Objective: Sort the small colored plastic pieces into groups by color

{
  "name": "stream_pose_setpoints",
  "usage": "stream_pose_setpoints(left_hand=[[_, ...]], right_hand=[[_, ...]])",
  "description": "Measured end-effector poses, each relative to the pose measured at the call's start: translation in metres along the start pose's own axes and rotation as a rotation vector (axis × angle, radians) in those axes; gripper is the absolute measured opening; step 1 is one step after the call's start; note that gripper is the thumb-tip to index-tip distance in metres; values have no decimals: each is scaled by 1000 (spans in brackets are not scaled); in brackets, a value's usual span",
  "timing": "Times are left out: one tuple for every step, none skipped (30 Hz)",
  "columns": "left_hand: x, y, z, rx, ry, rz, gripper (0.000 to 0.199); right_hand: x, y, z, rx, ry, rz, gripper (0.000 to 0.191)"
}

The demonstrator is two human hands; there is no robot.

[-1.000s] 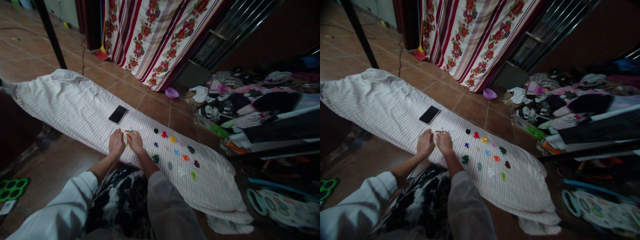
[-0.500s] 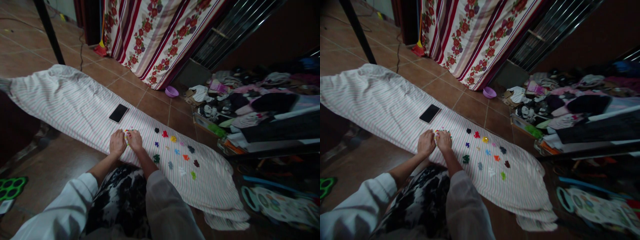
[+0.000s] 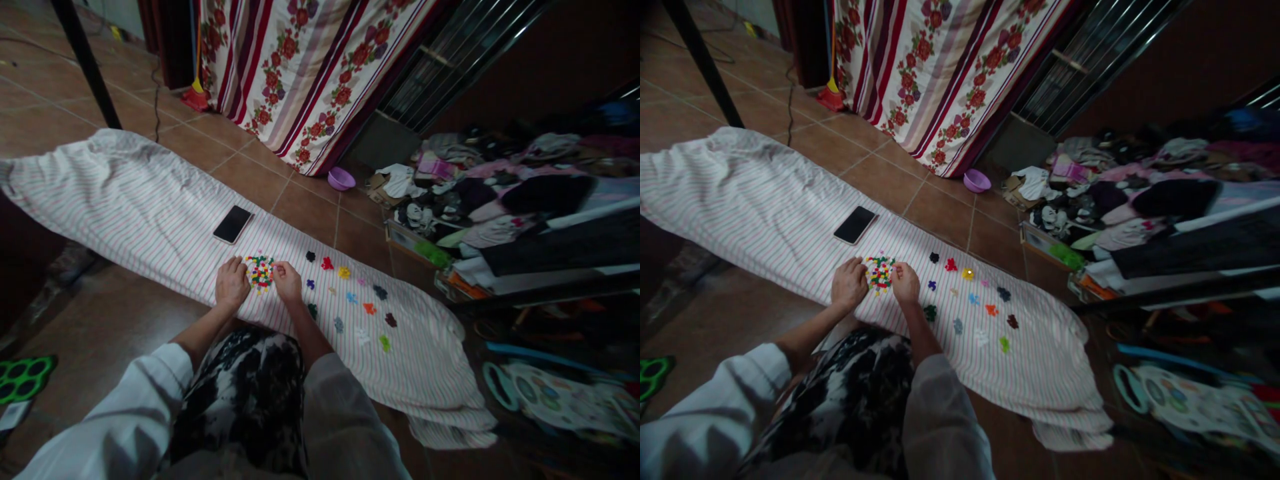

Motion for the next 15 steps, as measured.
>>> stream_pose_setpoints(left_hand=[[0,1,1,-9,-6,2,23],[0,1,1,-16,-13,3,23],[0,1,2,-22,-18,2,24],[0,1,3,-27,-22,1,24],[0,1,3,-30,-24,0,24],[0,1,4,-33,-24,-2,23],[0,1,4,-34,-23,-5,23],[0,0,4,-33,-19,-9,23],[0,0,3,-31,-13,-12,22],[0,-1,3,-29,-7,-16,22],[0,-1,3,-29,-1,-21,22],[0,-1,3,-31,2,-25,22],[0,-2,2,-35,3,-28,22],[0,-2,2,-39,1,-30,23],[0,-2,2,-44,-2,-31,23]], right_hand=[[1,2,1,-3,4,-5,17],[3,4,3,-1,7,-9,17],[4,5,4,4,11,-12,18],[6,7,6,13,14,-13,18],[7,8,7,24,16,-15,19],[8,9,8,36,17,-17,20],[9,11,10,48,14,-19,20],[10,12,11,57,9,-20,20],[11,14,12,65,4,-21,20],[12,16,14,70,1,-22,20],[13,19,15,73,1,-23,20],[14,21,16,76,6,-25,19],[15,24,18,80,14,-28,19],[16,26,19,85,22,-32,19],[16,29,20,88,30,-37,19]])
Point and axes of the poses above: each hand's wrist, its own x-axis away from the middle knuckle, its own z-axis out of the back of the hand, y = z × x, the point moved 1 cm from there along -x, towards the middle knuckle, and after that the axes turned 2 degrees about x, right-handed, at the moved point
